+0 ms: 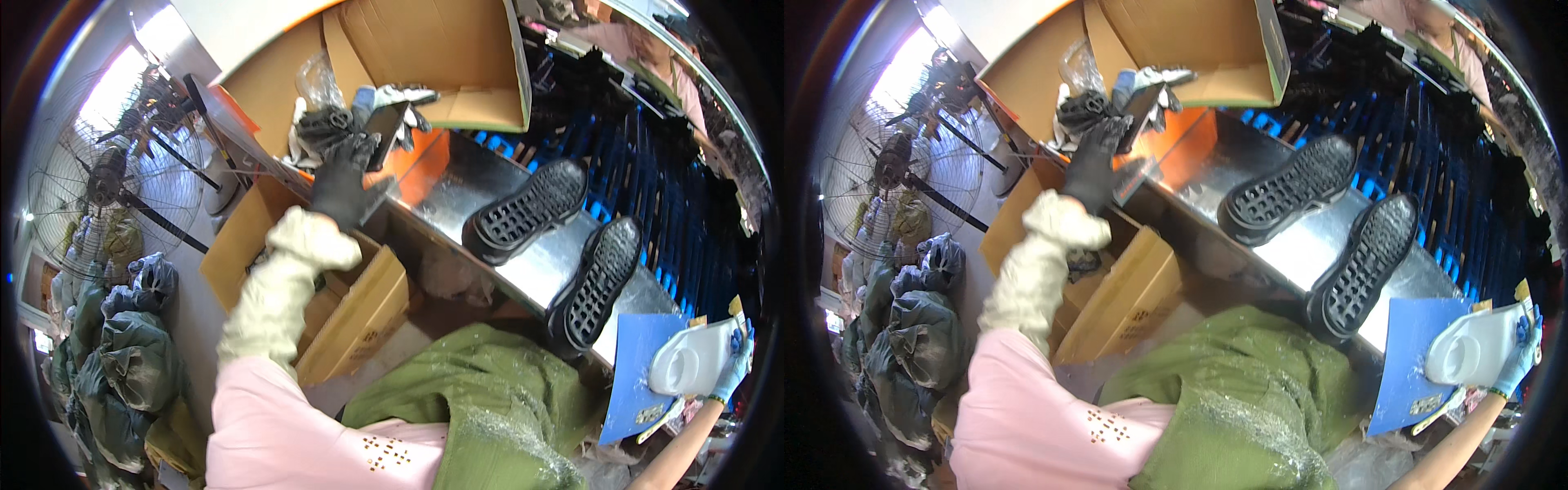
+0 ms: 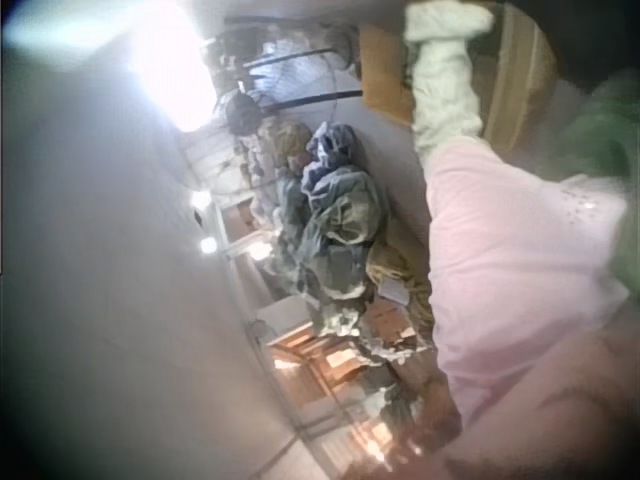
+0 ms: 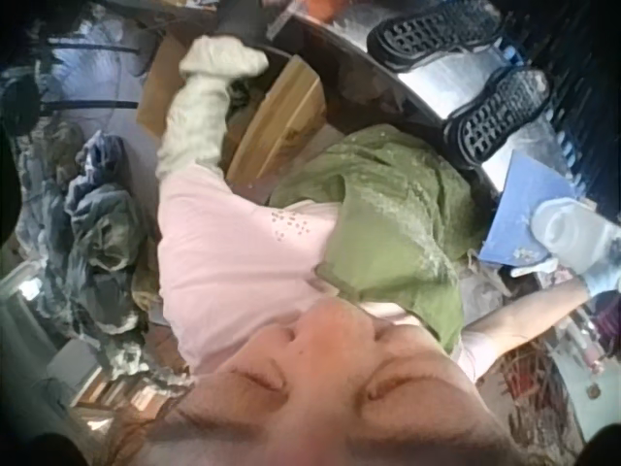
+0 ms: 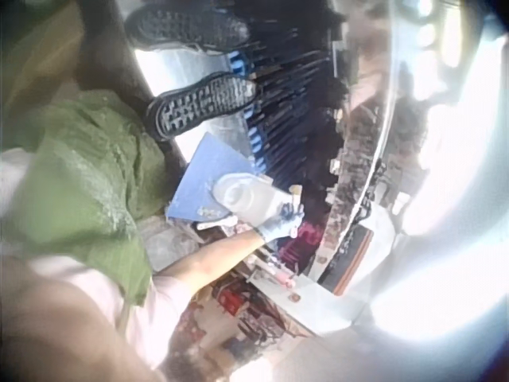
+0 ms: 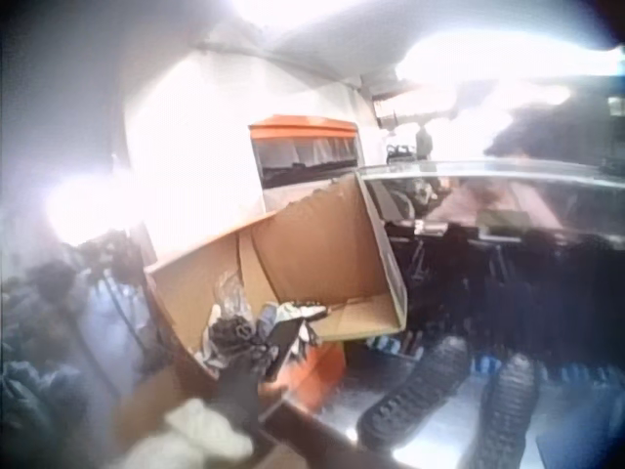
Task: The person scrubs the soles of black shoes with a brush and white cleaning liquid. They repeatedly dip the brush into a container and apply the liquid to the shoe soles, then place the shoes on a metal surface.
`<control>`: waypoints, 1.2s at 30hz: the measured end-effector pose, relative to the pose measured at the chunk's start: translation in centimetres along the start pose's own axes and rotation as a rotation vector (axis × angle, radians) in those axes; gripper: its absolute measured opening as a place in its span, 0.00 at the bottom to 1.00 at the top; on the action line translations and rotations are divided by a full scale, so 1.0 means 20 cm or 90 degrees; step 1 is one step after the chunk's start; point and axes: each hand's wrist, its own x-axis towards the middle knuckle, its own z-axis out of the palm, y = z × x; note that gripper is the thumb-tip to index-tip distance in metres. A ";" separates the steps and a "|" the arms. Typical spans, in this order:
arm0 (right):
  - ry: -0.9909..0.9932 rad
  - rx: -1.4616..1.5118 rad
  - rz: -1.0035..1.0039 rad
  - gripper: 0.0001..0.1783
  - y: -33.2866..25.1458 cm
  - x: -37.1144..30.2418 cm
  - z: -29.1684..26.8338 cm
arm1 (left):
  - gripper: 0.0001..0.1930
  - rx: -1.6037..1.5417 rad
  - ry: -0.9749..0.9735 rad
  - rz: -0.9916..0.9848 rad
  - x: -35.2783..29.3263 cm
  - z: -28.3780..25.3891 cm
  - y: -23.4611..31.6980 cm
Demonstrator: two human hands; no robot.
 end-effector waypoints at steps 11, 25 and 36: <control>0.060 0.060 0.090 0.28 -0.15 -0.08 0.16 | 0.19 -0.251 0.252 0.007 -0.01 -0.14 -0.16; 0.011 -0.020 0.002 0.24 -0.07 -0.07 0.06 | 0.20 -0.204 0.118 0.032 -0.40 0.30 0.49; 0.047 0.045 0.064 0.25 -0.13 -0.10 0.07 | 0.36 -0.257 0.035 -0.043 -0.51 0.30 0.54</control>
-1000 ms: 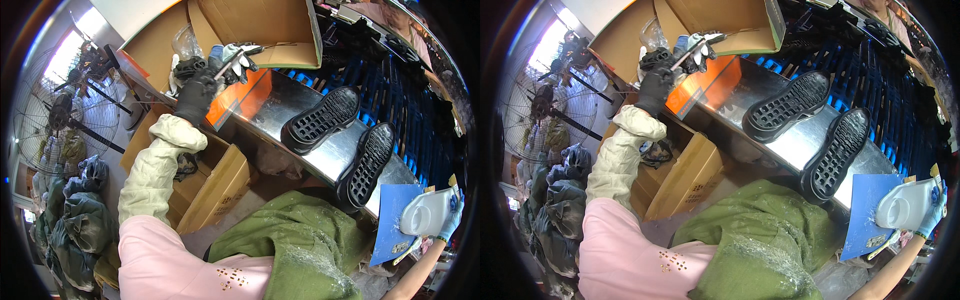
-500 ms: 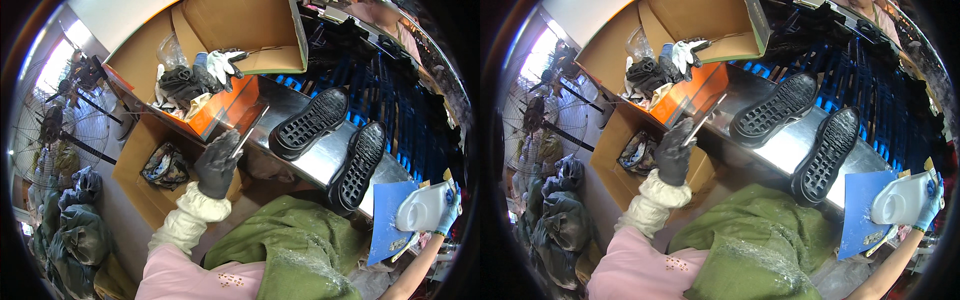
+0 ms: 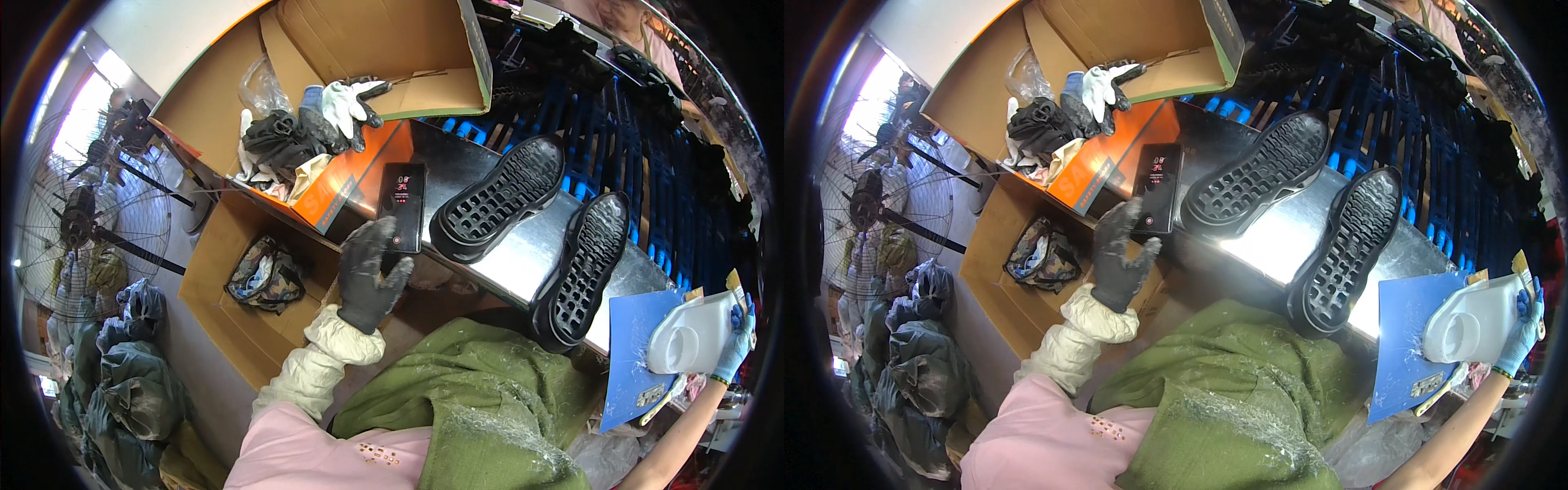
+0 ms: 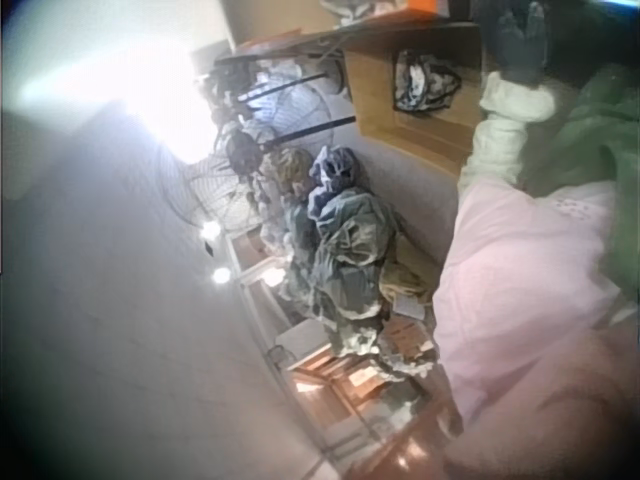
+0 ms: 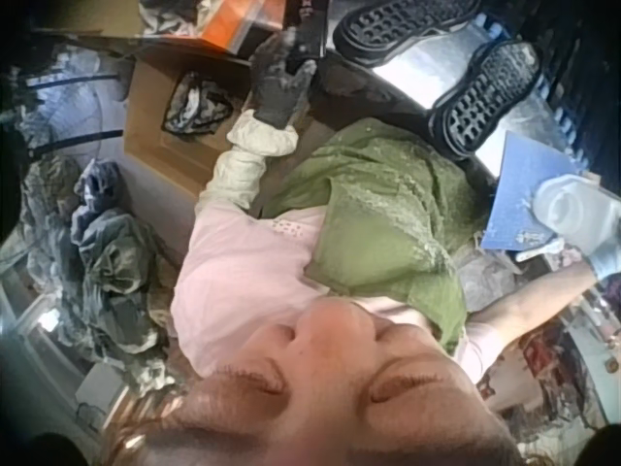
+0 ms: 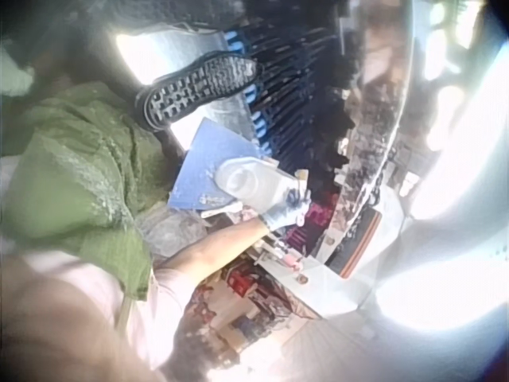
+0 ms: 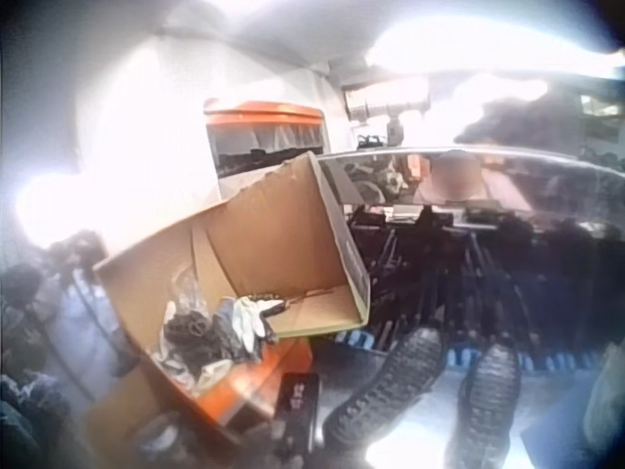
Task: The person scrubs the soles of black shoes with a brush and white cleaning liquid. They repeatedly dip the brush into a container and apply the liquid to the shoe soles, then place the shoes on a metal surface.
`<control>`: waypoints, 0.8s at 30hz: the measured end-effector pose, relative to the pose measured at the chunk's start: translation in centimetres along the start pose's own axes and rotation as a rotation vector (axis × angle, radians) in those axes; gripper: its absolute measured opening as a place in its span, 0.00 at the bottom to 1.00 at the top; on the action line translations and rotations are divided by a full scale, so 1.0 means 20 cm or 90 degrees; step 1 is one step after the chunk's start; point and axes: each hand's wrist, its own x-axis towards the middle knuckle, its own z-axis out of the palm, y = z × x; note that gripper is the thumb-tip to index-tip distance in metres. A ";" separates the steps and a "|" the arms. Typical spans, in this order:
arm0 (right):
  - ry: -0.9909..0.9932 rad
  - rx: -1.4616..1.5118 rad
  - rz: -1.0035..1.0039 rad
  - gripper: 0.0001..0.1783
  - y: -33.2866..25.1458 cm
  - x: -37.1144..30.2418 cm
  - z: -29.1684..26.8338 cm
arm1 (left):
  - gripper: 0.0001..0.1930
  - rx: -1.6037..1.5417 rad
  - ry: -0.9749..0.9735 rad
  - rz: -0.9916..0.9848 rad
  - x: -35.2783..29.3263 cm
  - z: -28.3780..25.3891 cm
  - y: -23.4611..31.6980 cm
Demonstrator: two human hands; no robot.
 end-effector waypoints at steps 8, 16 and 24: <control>-0.015 0.050 0.038 0.28 0.01 0.00 -0.02 | 0.33 -0.782 0.134 -0.536 -0.10 0.06 -0.01; -0.019 -0.085 -0.070 0.25 0.07 0.03 -0.08 | 0.20 -0.956 -0.024 -0.732 -0.10 0.12 -0.16; -0.015 -0.129 -0.071 0.25 0.10 0.02 -0.15 | 0.13 -0.928 0.125 -0.728 -0.03 0.16 -0.16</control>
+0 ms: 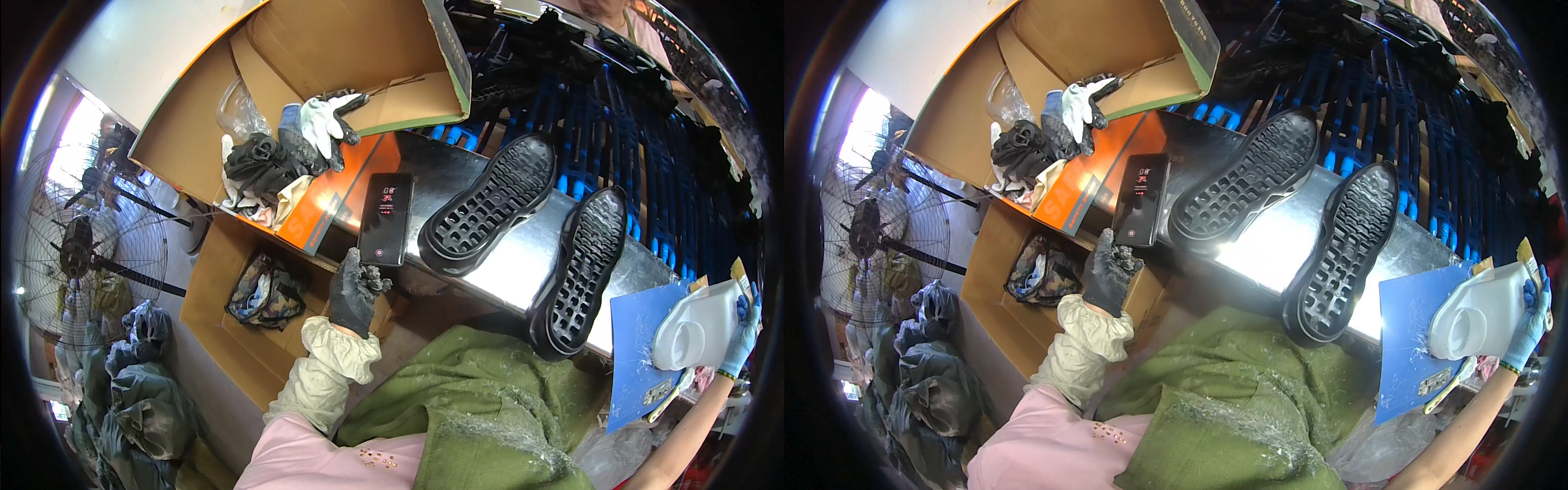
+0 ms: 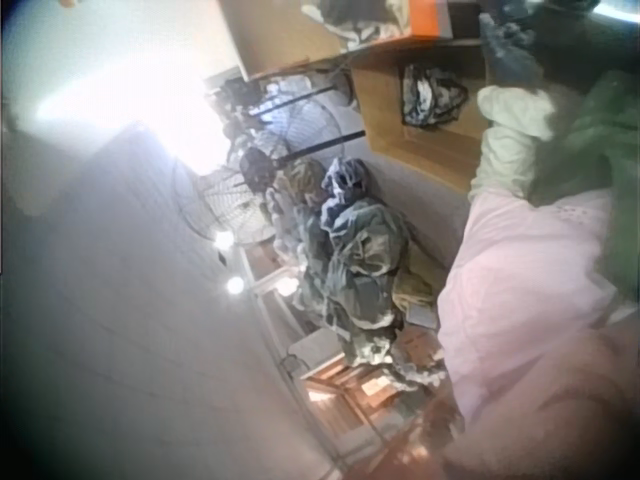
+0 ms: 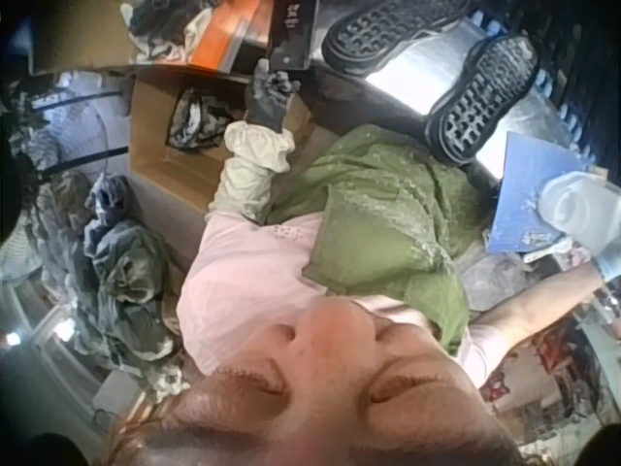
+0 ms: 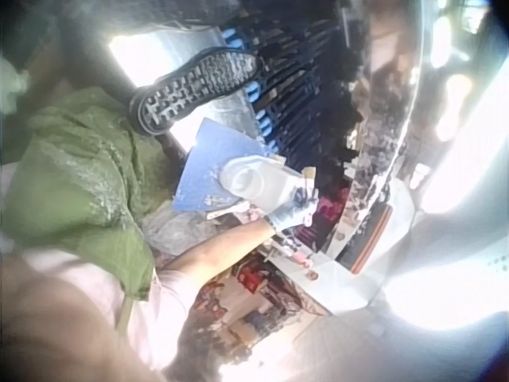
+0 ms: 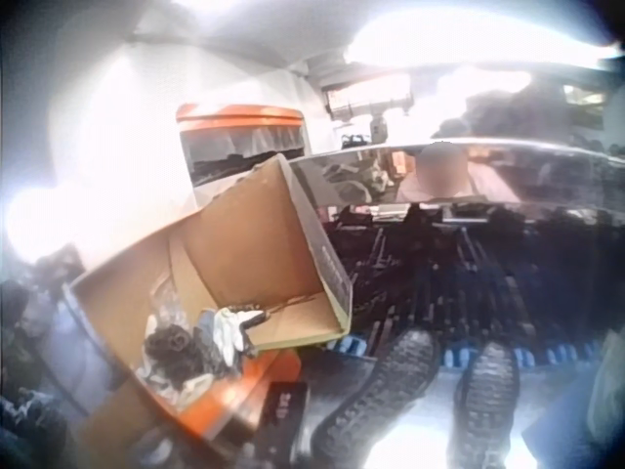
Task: The person scrubs the soles of black shoes with a brush and white cleaning liquid. They repeatedly dip the brush into a container and apply the liquid to the shoe soles, then place the shoes on a metal surface.
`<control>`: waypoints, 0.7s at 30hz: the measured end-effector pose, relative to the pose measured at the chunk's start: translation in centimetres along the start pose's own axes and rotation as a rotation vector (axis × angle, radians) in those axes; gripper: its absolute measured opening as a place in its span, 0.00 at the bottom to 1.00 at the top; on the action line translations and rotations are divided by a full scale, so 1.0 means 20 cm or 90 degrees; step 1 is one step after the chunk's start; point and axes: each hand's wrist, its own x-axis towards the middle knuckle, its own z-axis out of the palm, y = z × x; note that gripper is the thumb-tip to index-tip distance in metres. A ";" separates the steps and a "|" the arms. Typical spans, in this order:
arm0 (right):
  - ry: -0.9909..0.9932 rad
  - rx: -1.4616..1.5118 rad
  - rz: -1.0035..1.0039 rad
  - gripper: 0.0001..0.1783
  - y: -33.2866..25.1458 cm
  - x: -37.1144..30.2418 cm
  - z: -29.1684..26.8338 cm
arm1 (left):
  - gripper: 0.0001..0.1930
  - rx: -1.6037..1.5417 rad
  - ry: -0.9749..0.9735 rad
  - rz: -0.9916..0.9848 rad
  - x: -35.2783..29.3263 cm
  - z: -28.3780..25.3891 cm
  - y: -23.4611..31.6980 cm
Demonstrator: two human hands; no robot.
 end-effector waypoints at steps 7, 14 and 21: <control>0.000 -0.001 0.014 0.25 0.04 0.01 0.00 | 0.12 -0.102 0.032 0.044 0.13 -0.02 0.08; 0.002 -0.032 0.007 0.25 -0.01 -0.04 0.05 | 0.19 -0.182 0.091 0.112 -0.10 -0.01 0.03; 0.030 0.191 0.038 0.26 -0.25 -0.06 0.18 | 0.33 0.269 -0.341 -0.424 -0.62 0.34 -0.32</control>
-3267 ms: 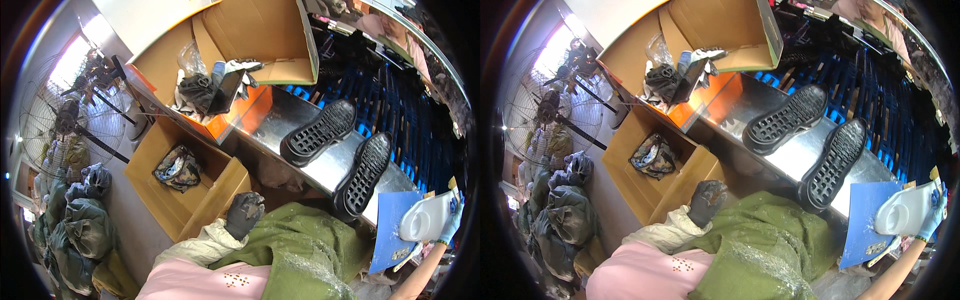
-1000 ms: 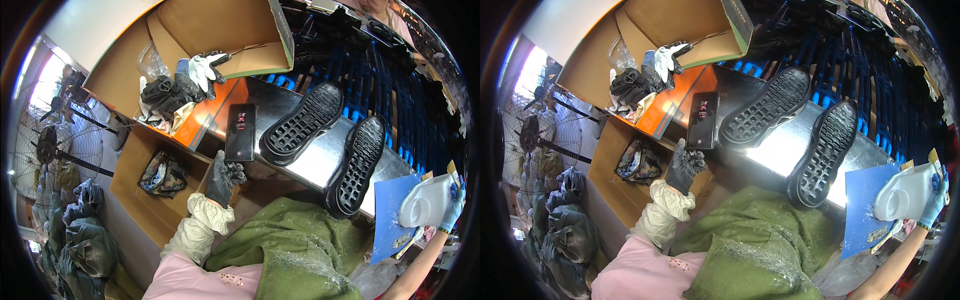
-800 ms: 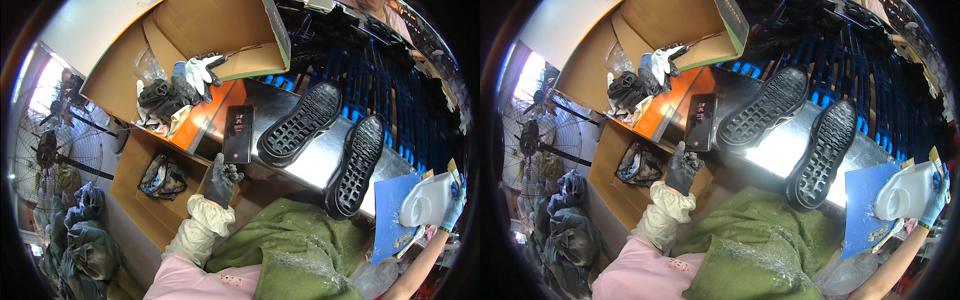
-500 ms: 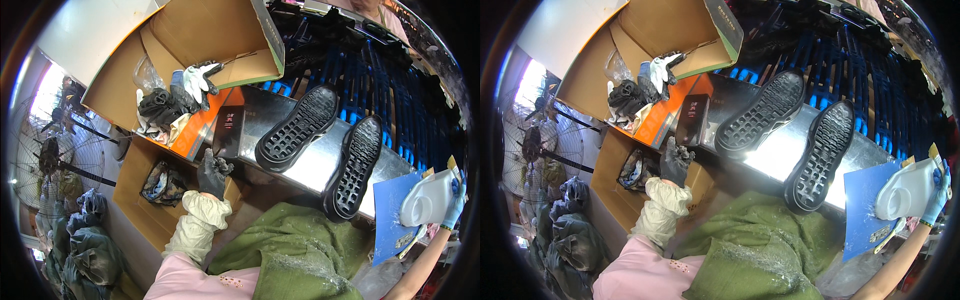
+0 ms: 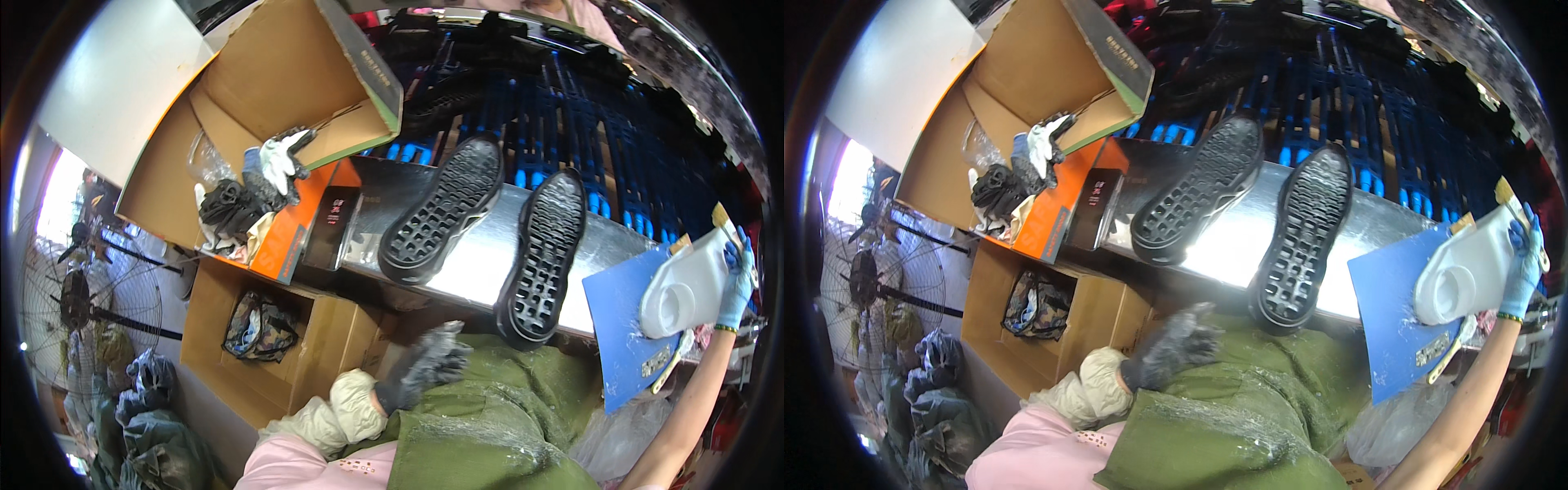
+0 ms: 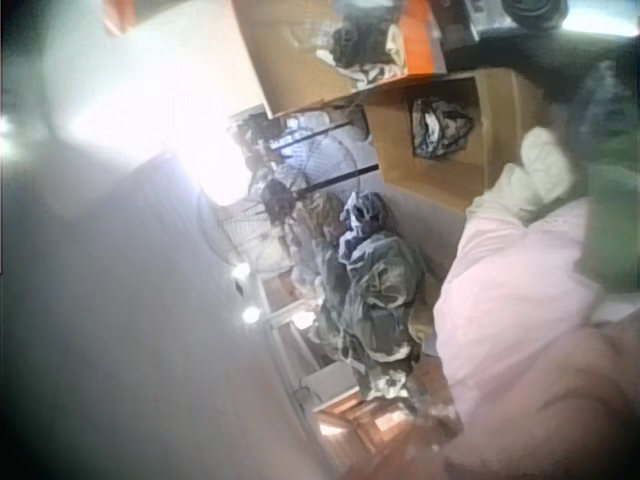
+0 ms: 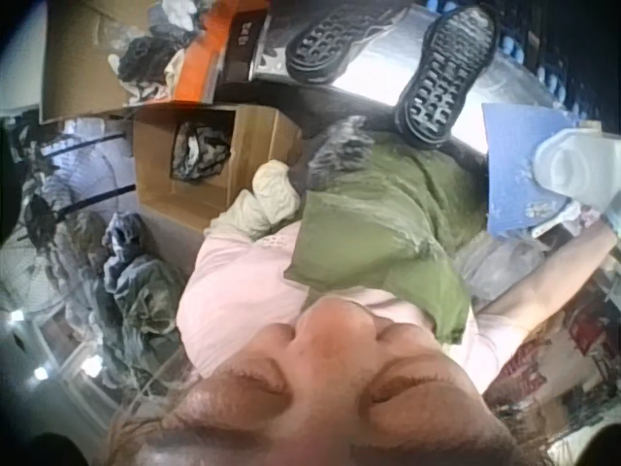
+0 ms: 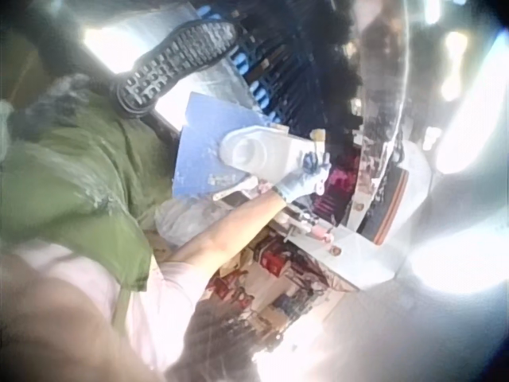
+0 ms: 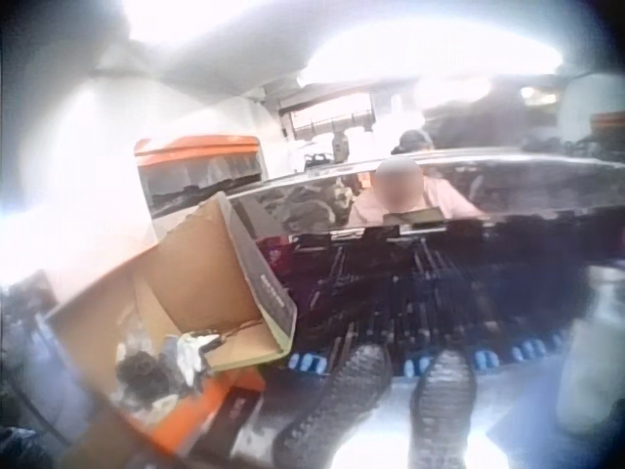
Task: The person scrubs the soles of black shoes with a brush and white cleaning liquid. They repeatedly dip the brush into a container and apply the liquid to the shoe soles, then place the shoes on a metal surface.
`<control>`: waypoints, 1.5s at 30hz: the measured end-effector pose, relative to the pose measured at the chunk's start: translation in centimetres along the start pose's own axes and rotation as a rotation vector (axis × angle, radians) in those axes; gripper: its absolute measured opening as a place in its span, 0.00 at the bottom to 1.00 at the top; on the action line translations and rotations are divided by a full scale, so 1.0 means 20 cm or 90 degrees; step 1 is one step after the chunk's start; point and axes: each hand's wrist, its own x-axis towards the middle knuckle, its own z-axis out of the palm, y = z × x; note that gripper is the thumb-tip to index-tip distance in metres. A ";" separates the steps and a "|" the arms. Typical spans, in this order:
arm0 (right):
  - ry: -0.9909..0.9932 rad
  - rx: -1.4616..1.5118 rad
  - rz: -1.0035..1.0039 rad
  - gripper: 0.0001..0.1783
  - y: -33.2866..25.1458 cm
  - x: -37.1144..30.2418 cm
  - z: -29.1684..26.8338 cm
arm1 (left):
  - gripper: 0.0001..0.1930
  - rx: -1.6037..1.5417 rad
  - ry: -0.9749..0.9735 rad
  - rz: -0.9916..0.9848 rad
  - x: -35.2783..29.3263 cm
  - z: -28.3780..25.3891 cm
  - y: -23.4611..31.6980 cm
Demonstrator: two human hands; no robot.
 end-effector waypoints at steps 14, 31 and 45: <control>-0.014 0.044 0.041 0.22 -0.46 -0.94 0.49 | 0.30 -0.241 -0.229 -0.195 0.07 0.57 0.11; 0.077 -0.298 0.278 0.11 -0.26 -0.86 0.46 | 0.56 -0.445 -0.433 -0.258 0.35 0.49 -0.11; 0.081 0.259 0.349 0.14 -0.13 -1.04 1.14 | 0.45 -0.456 -0.403 -0.375 0.29 0.44 -0.12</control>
